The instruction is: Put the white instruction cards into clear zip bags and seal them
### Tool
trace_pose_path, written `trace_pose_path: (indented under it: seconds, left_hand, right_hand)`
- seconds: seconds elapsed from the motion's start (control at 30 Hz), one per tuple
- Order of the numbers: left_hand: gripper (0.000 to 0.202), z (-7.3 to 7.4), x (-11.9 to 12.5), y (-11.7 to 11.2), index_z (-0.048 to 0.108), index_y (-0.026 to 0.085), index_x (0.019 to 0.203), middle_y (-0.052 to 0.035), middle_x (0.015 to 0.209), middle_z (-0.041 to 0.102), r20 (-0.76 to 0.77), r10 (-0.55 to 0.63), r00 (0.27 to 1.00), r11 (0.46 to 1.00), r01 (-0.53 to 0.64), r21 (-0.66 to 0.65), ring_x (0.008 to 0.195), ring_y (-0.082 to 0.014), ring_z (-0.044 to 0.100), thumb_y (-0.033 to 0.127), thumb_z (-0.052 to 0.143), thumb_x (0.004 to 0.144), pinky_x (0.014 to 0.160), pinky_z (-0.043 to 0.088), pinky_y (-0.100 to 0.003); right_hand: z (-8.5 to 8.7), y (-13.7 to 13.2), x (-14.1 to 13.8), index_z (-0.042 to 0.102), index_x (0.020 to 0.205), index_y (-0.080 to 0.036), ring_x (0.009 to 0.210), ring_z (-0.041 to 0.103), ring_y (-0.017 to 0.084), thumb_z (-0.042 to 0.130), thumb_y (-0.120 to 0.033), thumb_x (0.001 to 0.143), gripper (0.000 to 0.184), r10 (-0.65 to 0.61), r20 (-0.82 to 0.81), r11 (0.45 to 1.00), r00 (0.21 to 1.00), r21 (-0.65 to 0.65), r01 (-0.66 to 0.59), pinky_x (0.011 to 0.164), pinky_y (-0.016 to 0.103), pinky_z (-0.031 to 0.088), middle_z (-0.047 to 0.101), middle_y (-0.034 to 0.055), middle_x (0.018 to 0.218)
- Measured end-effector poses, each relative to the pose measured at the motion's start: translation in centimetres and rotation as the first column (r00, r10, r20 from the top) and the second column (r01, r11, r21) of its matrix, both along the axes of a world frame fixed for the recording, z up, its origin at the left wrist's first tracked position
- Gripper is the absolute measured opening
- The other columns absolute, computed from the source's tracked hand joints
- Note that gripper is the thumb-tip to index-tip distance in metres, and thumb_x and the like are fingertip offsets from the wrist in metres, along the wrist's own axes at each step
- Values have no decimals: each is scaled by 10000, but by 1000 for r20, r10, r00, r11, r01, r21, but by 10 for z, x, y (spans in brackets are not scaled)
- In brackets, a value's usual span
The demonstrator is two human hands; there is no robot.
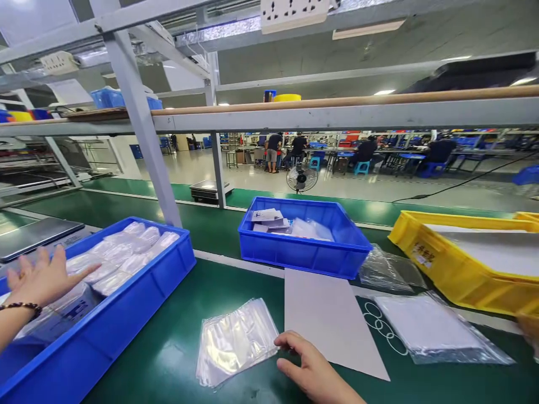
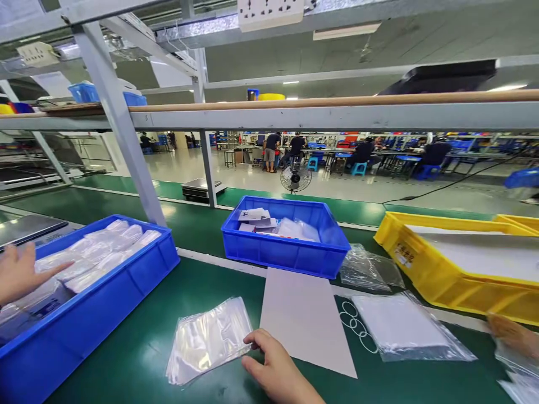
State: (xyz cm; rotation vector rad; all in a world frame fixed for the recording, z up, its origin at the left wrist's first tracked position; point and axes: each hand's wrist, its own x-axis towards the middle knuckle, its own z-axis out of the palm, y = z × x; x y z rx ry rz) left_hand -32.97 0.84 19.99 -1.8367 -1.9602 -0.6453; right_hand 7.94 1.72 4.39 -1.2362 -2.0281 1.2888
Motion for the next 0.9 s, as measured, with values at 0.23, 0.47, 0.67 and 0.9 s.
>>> trace_pose_path:
  seconds: [0.23,0.47,0.67,0.9]
  left_hand:
    - [493,-34,56,68,462,228,1169,-46,1401,289,-203,-84,976,972,125,199,1313,-363,119,477,424,745,1060,80,-570]
    - [536,-67,182,141,469,191,1212,-84,1395,313,-268,-420,867,897,351,-270,1338,-284,75,315,582,703,1096,23,-481]
    - [540,-93,233,214,487,158,1173,-145,1201,518,-43,-441,897,845,398,-357,1196,-315,382,448,589,730,1038,243,-458]
    - [309,-100,246,229,604,137,928,-156,978,605,42,-483,875,802,461,-379,982,-302,537,400,495,808,923,383,-453]
  right_hand:
    - [28,19,36,556,968,-200,921,547,193,475,-217,727,255,3,149,990,989,137,-23,795,303,435,586,53,1024]
    - [58,65,69,526,1048,-191,1006,532,227,475,-278,780,286,-109,299,952,948,304,13,838,356,438,546,83,1128]
    - [75,131,96,548,1022,-149,1026,525,228,490,-237,785,259,-237,399,859,885,512,-1,911,365,406,569,104,1076]
    - [112,227,87,352,1297,-59,1176,406,313,544,-247,782,580,-381,548,696,745,700,-158,964,438,345,403,204,1290]
